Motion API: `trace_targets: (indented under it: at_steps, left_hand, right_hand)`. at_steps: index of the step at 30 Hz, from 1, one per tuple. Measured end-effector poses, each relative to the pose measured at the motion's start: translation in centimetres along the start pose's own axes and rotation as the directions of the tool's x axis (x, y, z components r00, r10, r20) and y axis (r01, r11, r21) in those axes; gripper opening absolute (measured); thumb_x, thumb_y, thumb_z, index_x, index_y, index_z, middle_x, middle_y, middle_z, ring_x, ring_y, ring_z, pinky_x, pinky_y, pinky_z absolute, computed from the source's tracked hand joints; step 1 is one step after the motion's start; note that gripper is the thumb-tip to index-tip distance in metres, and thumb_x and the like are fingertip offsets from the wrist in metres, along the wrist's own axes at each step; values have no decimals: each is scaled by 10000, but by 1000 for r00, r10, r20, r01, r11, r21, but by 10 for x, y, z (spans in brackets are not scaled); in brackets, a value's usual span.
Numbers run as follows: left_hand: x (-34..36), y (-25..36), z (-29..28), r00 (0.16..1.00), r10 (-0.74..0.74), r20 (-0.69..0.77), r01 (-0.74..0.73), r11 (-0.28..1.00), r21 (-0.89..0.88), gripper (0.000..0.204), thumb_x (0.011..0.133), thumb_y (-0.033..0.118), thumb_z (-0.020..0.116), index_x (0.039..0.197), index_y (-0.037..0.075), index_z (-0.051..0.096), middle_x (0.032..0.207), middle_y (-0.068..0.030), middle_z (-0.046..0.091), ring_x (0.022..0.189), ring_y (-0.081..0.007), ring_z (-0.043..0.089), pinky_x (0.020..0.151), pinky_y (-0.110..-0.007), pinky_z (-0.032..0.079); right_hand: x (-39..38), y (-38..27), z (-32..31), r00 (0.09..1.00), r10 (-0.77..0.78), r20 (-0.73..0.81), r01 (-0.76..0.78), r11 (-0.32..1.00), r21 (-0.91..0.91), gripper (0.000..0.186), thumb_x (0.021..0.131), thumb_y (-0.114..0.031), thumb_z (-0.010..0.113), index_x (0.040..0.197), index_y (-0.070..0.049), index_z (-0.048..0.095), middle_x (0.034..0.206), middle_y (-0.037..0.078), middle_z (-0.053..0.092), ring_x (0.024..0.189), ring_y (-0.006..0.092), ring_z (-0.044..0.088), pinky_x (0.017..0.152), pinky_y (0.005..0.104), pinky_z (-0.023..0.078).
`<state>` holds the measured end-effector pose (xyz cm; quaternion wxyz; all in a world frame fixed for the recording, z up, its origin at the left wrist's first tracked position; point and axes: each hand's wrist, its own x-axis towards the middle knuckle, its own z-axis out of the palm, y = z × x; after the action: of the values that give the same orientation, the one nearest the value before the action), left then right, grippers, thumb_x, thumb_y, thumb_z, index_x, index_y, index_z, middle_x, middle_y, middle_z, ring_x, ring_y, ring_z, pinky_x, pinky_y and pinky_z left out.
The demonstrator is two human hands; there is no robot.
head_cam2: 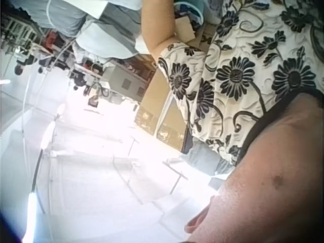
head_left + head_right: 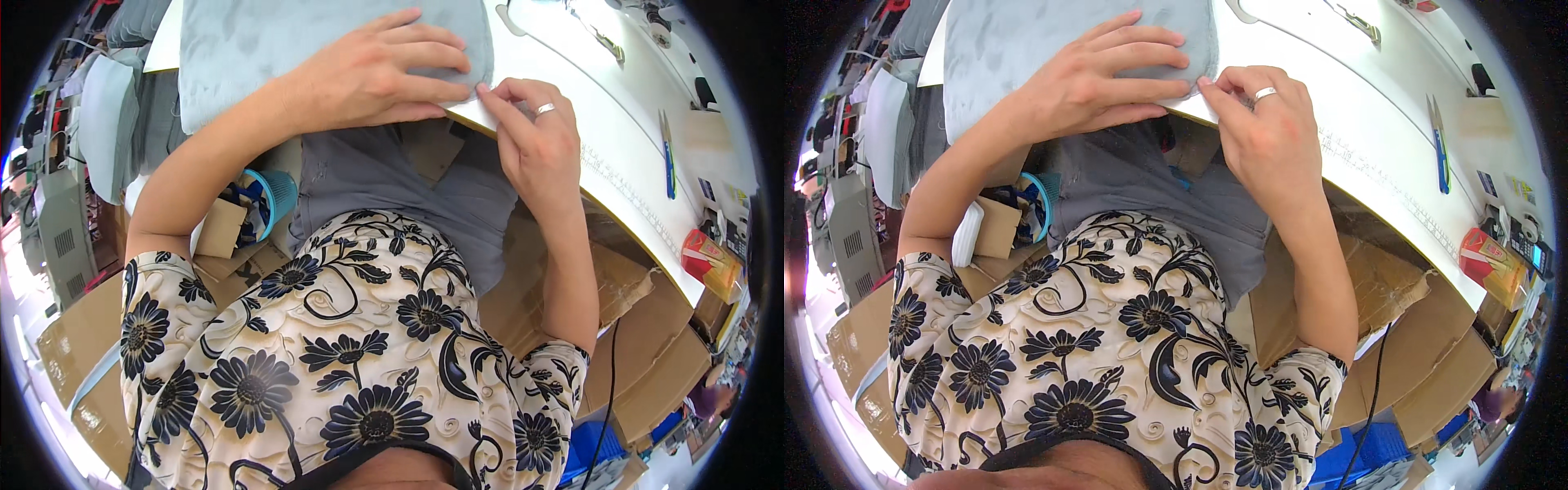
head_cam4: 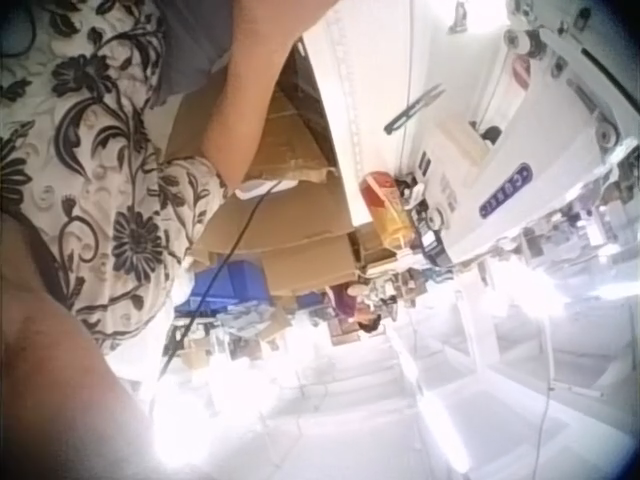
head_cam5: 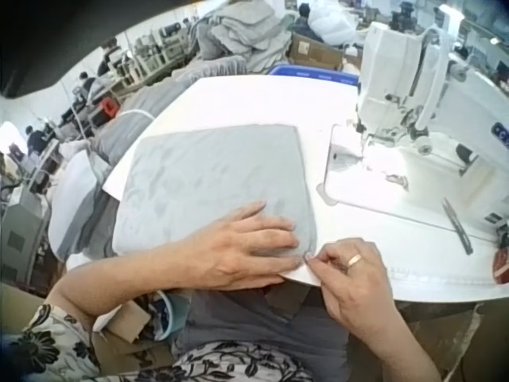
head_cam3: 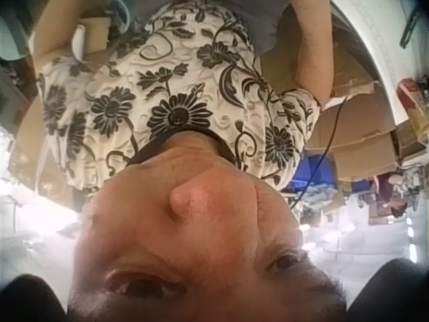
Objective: Assembling and sewing leather or synthetic material covers using an industrial sewing machine and thread snips.
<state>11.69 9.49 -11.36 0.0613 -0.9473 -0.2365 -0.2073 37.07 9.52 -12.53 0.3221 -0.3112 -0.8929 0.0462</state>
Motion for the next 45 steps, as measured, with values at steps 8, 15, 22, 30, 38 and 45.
trace_targets:
  at_steps: [8, 15, 22, 30, 38, 45]
  left_hand:
    - [-2, 5, -9, 983, -175, 54, 183, 959, -216, 209, 805, 108, 750, 1005, 98, 691, 1196, -69, 622, 1264, -285, 552, 1126, -529, 367]
    - [-5, 8, -15, 935, -354, 12, 340, 888, -308, 206, 796, 112, 771, 971, 65, 673, 1138, -48, 661, 1179, -242, 605, 1125, -496, 383]
    - [-11, 8, -13, 941, -338, 22, 330, 901, -283, 198, 788, 91, 768, 968, 54, 694, 1063, -39, 685, 1088, -226, 644, 1072, -450, 450]
    - [-18, 19, -23, 952, -225, -208, 181, 960, -213, 127, 773, 2, 749, 883, 7, 686, 917, -82, 684, 843, -251, 675, 843, -383, 532]
    - [-31, 89, 9, 242, -860, 449, 498, -287, -818, 225, 885, 229, 753, 892, 11, 696, 762, -14, 680, 693, -61, 620, 610, -208, 477]
    - [-25, 90, 21, 222, -865, 451, 323, -371, -871, 197, 912, 170, 717, 872, -11, 647, 829, -95, 682, 715, -130, 621, 656, -259, 485]
  right_hand:
    - [-10, 30, -42, 983, 178, 39, -169, 970, -173, 275, 853, -53, 623, 1118, -89, 687, 1188, 83, 660, 1061, 277, 627, 897, 378, 521]
    - [-48, 91, -123, 899, 436, -36, -341, 647, -682, 283, 975, -221, 579, 1182, -60, 688, 1311, 126, 626, 1102, 315, 638, 947, 403, 495]
    - [-39, -46, -14, 746, 491, 450, -660, 452, 600, 172, 962, -106, 616, 1043, 4, 721, 999, 105, 741, 884, 152, 707, 775, 277, 543]
    - [-12, -60, 56, 644, 595, 481, -434, -233, 870, 274, 1003, -199, 596, 953, 59, 674, 887, 130, 723, 712, 118, 638, 601, 229, 472]
    - [-15, -74, 61, 548, 751, 368, -373, -175, 911, 208, 958, -150, 670, 806, -17, 621, 742, 39, 651, 616, 54, 524, 562, 205, 419]
    - [-10, -79, 68, 541, 736, 406, -459, -146, 876, 202, 954, -128, 668, 807, -15, 588, 722, 46, 608, 593, 89, 498, 561, 229, 405]
